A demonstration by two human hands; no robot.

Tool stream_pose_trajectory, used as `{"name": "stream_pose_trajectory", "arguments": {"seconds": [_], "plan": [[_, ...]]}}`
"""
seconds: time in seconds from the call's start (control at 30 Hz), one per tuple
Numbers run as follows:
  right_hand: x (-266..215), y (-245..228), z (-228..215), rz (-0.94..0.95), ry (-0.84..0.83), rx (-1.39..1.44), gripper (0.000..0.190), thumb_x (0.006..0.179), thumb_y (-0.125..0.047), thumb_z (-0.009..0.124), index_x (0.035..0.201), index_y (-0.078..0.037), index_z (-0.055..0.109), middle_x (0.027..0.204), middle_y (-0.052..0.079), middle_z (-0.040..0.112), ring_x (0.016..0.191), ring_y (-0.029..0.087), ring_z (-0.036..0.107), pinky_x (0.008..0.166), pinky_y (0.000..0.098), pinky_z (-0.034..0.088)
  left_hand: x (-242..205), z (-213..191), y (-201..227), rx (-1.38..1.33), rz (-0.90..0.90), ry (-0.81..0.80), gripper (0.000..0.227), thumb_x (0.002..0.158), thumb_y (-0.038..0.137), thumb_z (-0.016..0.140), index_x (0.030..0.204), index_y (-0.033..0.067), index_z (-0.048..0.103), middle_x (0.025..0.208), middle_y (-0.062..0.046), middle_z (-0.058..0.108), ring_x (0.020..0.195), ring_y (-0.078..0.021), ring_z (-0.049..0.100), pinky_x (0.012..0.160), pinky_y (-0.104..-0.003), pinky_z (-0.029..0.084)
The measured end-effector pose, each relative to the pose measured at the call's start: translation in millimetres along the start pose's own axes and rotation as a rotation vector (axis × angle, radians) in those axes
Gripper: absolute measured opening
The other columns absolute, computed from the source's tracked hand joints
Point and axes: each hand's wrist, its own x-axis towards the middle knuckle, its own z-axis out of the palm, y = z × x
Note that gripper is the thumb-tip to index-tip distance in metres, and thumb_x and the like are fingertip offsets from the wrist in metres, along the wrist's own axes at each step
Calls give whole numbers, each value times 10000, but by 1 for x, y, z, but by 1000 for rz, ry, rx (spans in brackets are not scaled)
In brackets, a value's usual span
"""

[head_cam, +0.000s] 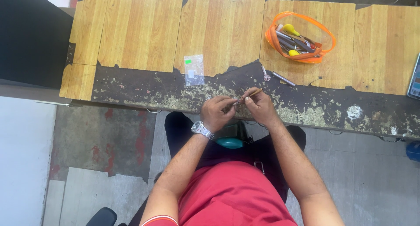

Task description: Rekeying a lock cylinder by manually inserting pins into the plug and testing with a key.

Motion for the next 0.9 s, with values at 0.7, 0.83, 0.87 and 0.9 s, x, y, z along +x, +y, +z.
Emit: {"name": "stream_pose_trajectory", "arguments": {"seconds": [0.7, 0.83, 0.87, 0.9], "plan": [[0, 2, -1, 10, -1, -9, 138, 965, -224, 599, 1004, -132, 694, 821, 156, 751, 830, 334, 744, 744, 478, 576, 5, -12, 6, -44, 10, -70, 170, 856, 164, 798, 1015, 222, 806, 902, -25, 764, 821, -253, 748, 717, -384, 574], [-1, -2, -2, 18, -3, -17, 129, 965, -213, 594, 1007, -144, 695, 829, 153, 755, 843, 336, 745, 762, 479, 576, 3, -10, 7, -18, 24, -57, 162, 855, 176, 798, 1012, 216, 803, 886, -12, 762, 800, -231, 744, 708, -358, 558], [-1, -2, -2, 14, -1, -14, 130, 963, -217, 598, 1004, -142, 696, 829, 152, 757, 845, 337, 746, 761, 476, 574, 2, -7, 4, -38, 7, -41, 249, 811, 181, 830, 1052, 222, 789, 891, -9, 762, 815, -229, 745, 720, -364, 564], [-2, -3, -2, 11, 4, -12, 131, 960, -221, 601, 1000, -141, 696, 829, 152, 758, 848, 338, 748, 760, 473, 573, 1, -3, 2, -60, -9, -27, 341, 766, 186, 861, 1093, 228, 774, 896, -5, 762, 830, -226, 746, 732, -369, 569]]}}
